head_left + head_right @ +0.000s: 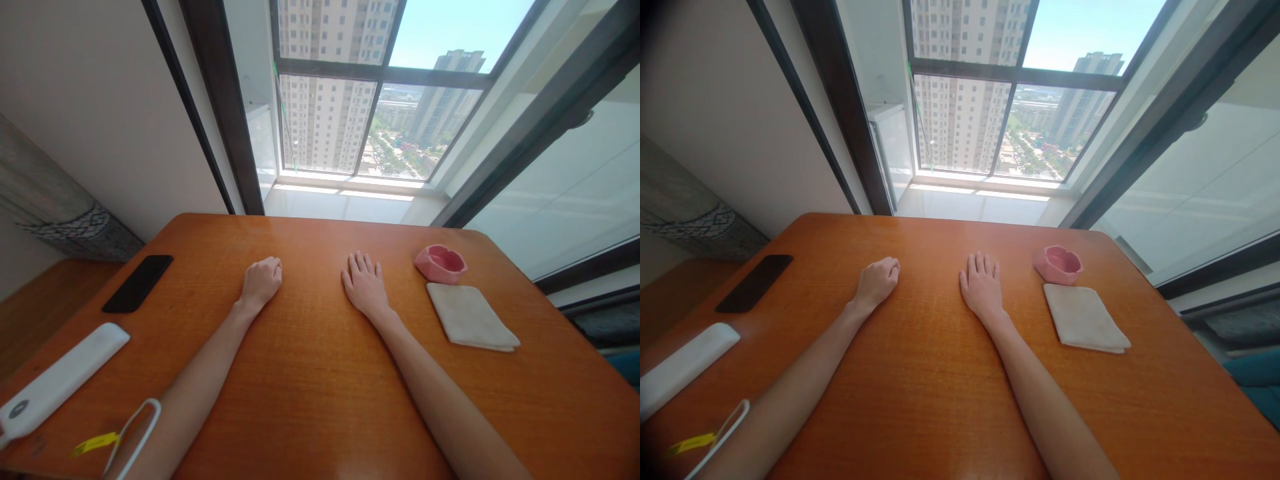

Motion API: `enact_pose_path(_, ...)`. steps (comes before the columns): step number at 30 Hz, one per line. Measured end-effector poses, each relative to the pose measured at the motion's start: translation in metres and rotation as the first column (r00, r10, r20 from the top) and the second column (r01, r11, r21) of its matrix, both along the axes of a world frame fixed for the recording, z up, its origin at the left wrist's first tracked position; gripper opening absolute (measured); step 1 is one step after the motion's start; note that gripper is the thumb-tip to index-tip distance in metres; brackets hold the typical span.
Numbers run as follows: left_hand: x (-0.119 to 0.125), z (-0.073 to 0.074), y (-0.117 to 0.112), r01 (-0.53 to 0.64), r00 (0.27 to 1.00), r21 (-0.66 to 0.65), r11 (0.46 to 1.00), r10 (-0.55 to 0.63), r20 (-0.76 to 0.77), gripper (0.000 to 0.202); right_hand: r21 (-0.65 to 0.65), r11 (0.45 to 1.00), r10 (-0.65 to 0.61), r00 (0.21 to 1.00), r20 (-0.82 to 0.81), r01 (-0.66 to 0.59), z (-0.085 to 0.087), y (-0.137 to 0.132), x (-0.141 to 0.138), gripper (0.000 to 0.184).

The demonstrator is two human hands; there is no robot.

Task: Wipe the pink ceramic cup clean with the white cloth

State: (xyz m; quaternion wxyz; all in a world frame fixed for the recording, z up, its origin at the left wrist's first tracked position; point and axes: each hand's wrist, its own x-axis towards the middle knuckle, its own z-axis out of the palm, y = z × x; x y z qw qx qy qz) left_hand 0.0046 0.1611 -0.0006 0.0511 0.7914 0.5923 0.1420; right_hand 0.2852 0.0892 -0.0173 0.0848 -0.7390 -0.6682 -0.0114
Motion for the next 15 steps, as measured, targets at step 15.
enact_pose_path(15, 0.000, 0.004, 0.000, -0.010, 0.998, -0.038, 0.999, 0.012, 0.057, 0.031, 0.406, 0.887, -0.075, 0.937, -0.341, 0.219, 0.046, 0.004, 0.091, 0.057)
